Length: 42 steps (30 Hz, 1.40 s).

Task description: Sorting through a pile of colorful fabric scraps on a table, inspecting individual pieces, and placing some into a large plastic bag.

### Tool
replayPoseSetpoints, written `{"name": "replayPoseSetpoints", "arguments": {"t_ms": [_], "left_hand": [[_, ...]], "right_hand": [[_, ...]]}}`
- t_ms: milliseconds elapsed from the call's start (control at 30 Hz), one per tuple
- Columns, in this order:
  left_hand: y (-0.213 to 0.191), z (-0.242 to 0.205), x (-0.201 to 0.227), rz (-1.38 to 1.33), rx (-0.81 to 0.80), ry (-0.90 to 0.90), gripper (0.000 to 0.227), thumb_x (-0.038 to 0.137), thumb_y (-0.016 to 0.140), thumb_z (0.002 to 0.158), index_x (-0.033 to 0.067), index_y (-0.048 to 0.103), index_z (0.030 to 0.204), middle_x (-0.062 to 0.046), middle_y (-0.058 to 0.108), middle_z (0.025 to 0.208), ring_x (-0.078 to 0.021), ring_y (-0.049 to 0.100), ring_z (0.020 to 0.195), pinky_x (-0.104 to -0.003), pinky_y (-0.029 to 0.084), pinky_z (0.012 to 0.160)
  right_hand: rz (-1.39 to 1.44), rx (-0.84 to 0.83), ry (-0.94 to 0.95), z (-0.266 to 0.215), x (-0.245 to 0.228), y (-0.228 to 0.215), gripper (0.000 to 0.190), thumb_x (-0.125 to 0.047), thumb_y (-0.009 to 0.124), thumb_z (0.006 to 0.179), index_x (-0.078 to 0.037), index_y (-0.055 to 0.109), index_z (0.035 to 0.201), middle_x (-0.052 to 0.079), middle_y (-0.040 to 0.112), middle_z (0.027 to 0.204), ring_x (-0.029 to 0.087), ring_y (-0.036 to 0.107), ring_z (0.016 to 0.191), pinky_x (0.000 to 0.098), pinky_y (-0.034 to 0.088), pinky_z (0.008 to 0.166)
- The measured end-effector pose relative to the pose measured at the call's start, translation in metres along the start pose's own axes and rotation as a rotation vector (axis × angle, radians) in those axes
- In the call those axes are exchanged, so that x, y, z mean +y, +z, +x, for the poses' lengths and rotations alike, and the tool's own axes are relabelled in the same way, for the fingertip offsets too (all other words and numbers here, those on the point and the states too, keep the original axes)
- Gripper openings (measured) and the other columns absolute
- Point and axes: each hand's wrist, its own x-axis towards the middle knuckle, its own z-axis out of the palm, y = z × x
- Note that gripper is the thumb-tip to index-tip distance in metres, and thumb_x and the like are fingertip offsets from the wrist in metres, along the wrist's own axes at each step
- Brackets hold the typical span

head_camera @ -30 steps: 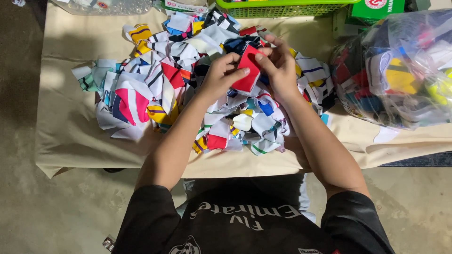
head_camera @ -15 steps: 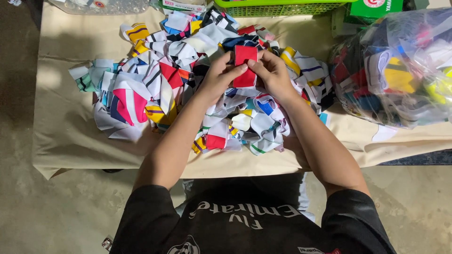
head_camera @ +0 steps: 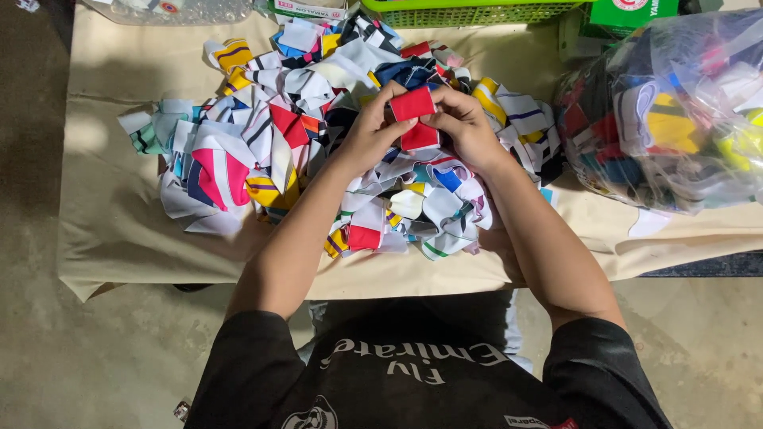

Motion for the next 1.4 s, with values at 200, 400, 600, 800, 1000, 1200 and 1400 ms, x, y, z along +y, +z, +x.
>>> {"name": "replayPoseSetpoints", "arguments": {"t_ms": [200, 400, 600, 800, 1000, 1200, 1400], "left_hand": [[0.009, -0.003, 0.023, -0.092, 0.01, -0.071, 0.014, 0.007, 0.05, 0.105, 0.0146, 0.047, 0.117, -0.012, 0.061, 0.109, -0.0204, 0.071, 0.089, -0.033, 0.069, 0.074], [-0.004, 0.005, 0.014, -0.351, 0.007, -0.206, 0.018, 0.026, 0.052, 0.099, 0.0144, 0.051, 0.113, -0.012, 0.062, 0.101, -0.0217, 0.072, 0.081, -0.034, 0.069, 0.073], [0.01, -0.003, 0.033, -0.011, 0.062, -0.023, 0.022, 0.005, 0.061, 0.094, 0.0114, 0.049, 0.111, -0.022, 0.074, 0.098, -0.022, 0.072, 0.066, -0.026, 0.061, 0.067], [0.002, 0.001, 0.005, 0.147, 0.091, 0.231, 0.028, 0.003, 0.06, 0.1, 0.004, 0.057, 0.127, -0.018, 0.075, 0.092, -0.0204, 0.078, 0.076, -0.03, 0.068, 0.068], [0.004, 0.003, 0.004, 0.283, 0.104, 0.21, 0.022, 0.007, 0.055, 0.103, 0.0025, 0.055, 0.124, -0.022, 0.073, 0.095, -0.0232, 0.077, 0.074, -0.033, 0.069, 0.068], [-0.002, 0.006, -0.004, 0.08, 0.081, 0.153, 0.021, 0.003, 0.063, 0.098, 0.0026, 0.062, 0.119, -0.018, 0.073, 0.088, -0.0194, 0.077, 0.075, -0.03, 0.069, 0.068], [-0.003, 0.006, 0.002, -0.141, 0.111, 0.069, 0.022, 0.011, 0.074, 0.094, -0.0005, 0.067, 0.111, -0.018, 0.073, 0.089, -0.0196, 0.076, 0.078, -0.035, 0.069, 0.071]], "right_hand": [[-0.019, -0.006, -0.015, -0.009, -0.018, 0.016, 0.017, -0.001, 0.057, 0.102, -0.003, 0.074, 0.103, 0.006, 0.068, 0.081, 0.01, 0.063, 0.073, 0.0239, 0.053, 0.07], [-0.195, -0.029, -0.171, -0.004, 0.0, 0.002, 0.025, 0.003, 0.053, 0.101, -0.001, 0.077, 0.102, 0.01, 0.062, 0.087, 0.015, 0.055, 0.081, 0.028, 0.044, 0.076], [-0.148, -0.08, -0.055, -0.009, -0.007, -0.002, 0.043, -0.005, 0.05, 0.094, -0.013, 0.046, 0.137, 0.004, 0.053, 0.093, 0.012, 0.05, 0.078, 0.0259, 0.04, 0.071], [-0.23, -0.006, 0.029, -0.013, -0.01, 0.003, 0.024, -0.001, 0.06, 0.1, -0.001, 0.059, 0.124, 0.009, 0.062, 0.069, 0.016, 0.062, 0.056, 0.0248, 0.046, 0.055], [-0.348, -0.007, -0.091, -0.013, -0.025, 0.023, 0.022, -0.005, 0.058, 0.106, -0.007, 0.059, 0.128, 0.013, 0.065, 0.078, 0.018, 0.062, 0.063, 0.0297, 0.048, 0.06], [-0.245, -0.022, 0.029, -0.005, -0.009, 0.005, 0.024, 0.004, 0.057, 0.097, -0.005, 0.057, 0.12, 0.006, 0.051, 0.064, 0.012, 0.048, 0.051, 0.0233, 0.039, 0.05], [-0.519, 0.069, -0.209, -0.001, 0.008, 0.0, 0.017, 0.003, 0.06, 0.098, -0.004, 0.069, 0.111, 0.014, 0.062, 0.071, 0.018, 0.057, 0.064, 0.0318, 0.046, 0.06]]}}
